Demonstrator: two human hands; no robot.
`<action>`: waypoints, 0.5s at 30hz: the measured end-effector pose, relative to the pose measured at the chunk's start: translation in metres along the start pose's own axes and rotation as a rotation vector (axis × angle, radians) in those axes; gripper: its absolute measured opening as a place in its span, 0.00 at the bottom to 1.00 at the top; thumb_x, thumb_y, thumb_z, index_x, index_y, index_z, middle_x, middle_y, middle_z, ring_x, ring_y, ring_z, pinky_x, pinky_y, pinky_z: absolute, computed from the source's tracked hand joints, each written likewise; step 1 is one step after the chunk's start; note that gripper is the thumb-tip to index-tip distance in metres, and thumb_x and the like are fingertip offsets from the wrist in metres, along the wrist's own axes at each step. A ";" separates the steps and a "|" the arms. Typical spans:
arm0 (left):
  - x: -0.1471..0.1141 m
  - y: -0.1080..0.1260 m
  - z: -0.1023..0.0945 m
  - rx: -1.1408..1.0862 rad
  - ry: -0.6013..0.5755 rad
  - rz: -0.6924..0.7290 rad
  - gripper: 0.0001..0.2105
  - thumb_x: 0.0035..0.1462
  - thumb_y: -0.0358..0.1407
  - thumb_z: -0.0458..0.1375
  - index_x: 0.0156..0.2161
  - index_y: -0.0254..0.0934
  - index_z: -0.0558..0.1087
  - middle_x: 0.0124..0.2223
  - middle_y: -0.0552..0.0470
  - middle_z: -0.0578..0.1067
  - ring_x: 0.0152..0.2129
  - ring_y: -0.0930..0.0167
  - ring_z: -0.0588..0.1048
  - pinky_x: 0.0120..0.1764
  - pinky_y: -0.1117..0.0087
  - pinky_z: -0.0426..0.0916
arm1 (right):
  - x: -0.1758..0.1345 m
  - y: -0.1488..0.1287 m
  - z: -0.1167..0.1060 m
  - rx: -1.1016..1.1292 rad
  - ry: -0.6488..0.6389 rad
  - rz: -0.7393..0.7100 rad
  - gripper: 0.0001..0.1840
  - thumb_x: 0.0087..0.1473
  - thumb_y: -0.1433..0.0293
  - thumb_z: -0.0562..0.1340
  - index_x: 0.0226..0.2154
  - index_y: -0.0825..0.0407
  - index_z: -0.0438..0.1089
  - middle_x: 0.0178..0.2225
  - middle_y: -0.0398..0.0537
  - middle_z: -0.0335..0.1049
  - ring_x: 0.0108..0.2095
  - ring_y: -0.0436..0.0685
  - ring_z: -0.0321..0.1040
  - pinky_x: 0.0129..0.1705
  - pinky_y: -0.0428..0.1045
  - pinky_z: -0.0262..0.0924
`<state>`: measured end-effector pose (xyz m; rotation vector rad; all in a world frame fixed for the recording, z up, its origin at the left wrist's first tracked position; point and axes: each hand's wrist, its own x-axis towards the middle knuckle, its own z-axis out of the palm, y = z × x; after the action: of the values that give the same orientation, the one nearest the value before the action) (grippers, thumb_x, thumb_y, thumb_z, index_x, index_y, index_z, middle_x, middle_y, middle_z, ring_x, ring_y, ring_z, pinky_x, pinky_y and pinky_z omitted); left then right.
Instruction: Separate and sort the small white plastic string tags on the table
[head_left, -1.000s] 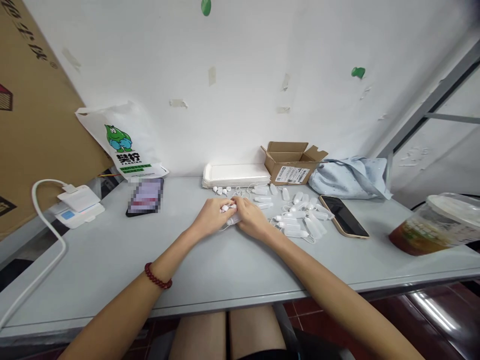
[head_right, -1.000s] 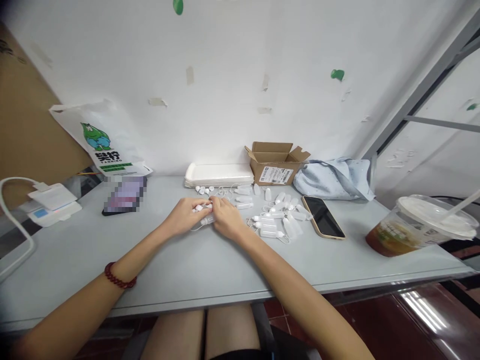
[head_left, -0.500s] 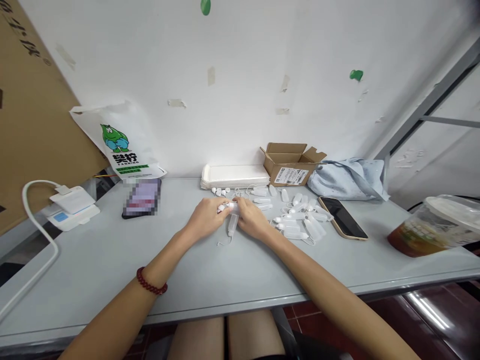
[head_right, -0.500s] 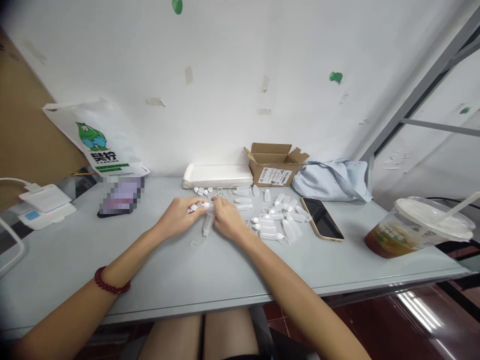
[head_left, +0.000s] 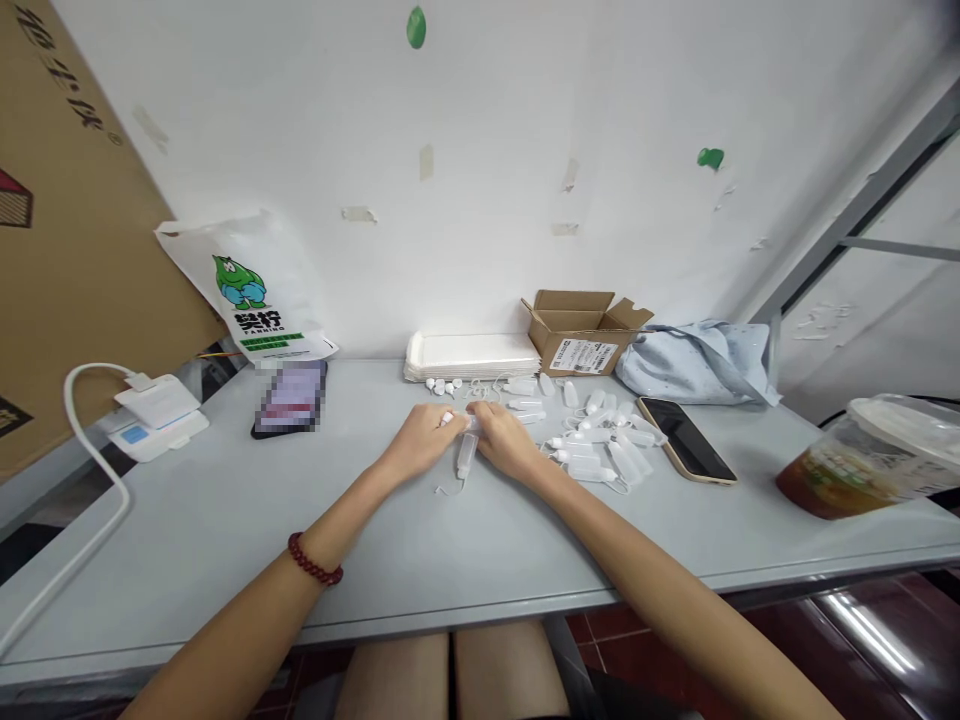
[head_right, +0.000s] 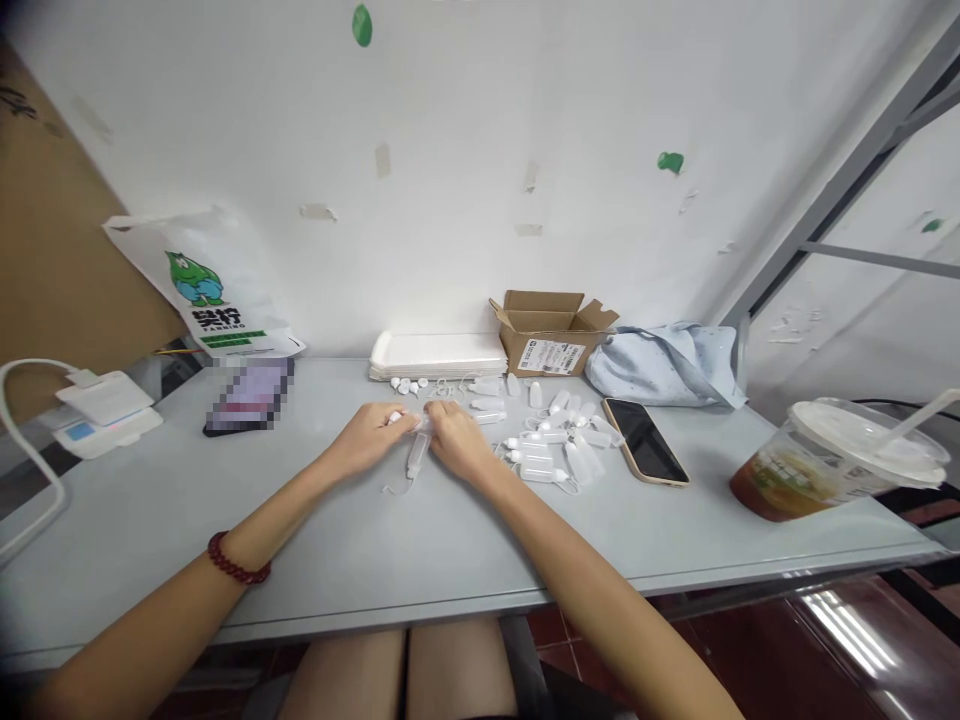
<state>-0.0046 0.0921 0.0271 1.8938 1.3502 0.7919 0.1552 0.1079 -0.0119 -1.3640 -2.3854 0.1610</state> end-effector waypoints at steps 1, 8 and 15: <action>0.001 0.000 0.001 -0.107 -0.028 -0.095 0.15 0.52 0.41 0.51 0.19 0.36 0.58 0.17 0.58 0.55 0.15 0.77 0.54 0.22 0.73 0.47 | 0.000 -0.001 0.000 -0.020 -0.009 0.007 0.19 0.51 0.80 0.53 0.46 0.57 0.60 0.45 0.57 0.67 0.46 0.58 0.62 0.45 0.50 0.56; 0.000 0.001 -0.007 -0.248 -0.050 -0.290 0.15 0.50 0.44 0.54 0.22 0.34 0.67 0.16 0.61 0.52 0.13 0.79 0.49 0.19 0.74 0.43 | 0.000 -0.007 -0.004 -0.098 -0.044 0.050 0.15 0.54 0.75 0.55 0.46 0.57 0.60 0.44 0.57 0.67 0.46 0.60 0.62 0.42 0.50 0.57; -0.001 0.001 -0.019 0.009 0.039 -0.044 0.14 0.47 0.46 0.58 0.30 0.36 0.76 0.25 0.55 0.69 0.24 0.74 0.63 0.27 0.74 0.54 | 0.000 -0.005 -0.006 -0.130 -0.062 0.061 0.17 0.54 0.74 0.55 0.48 0.57 0.59 0.47 0.57 0.66 0.47 0.60 0.62 0.42 0.50 0.57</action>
<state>-0.0193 0.0942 0.0389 1.8579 1.4167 0.8049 0.1534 0.1047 -0.0052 -1.5124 -2.4442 0.0666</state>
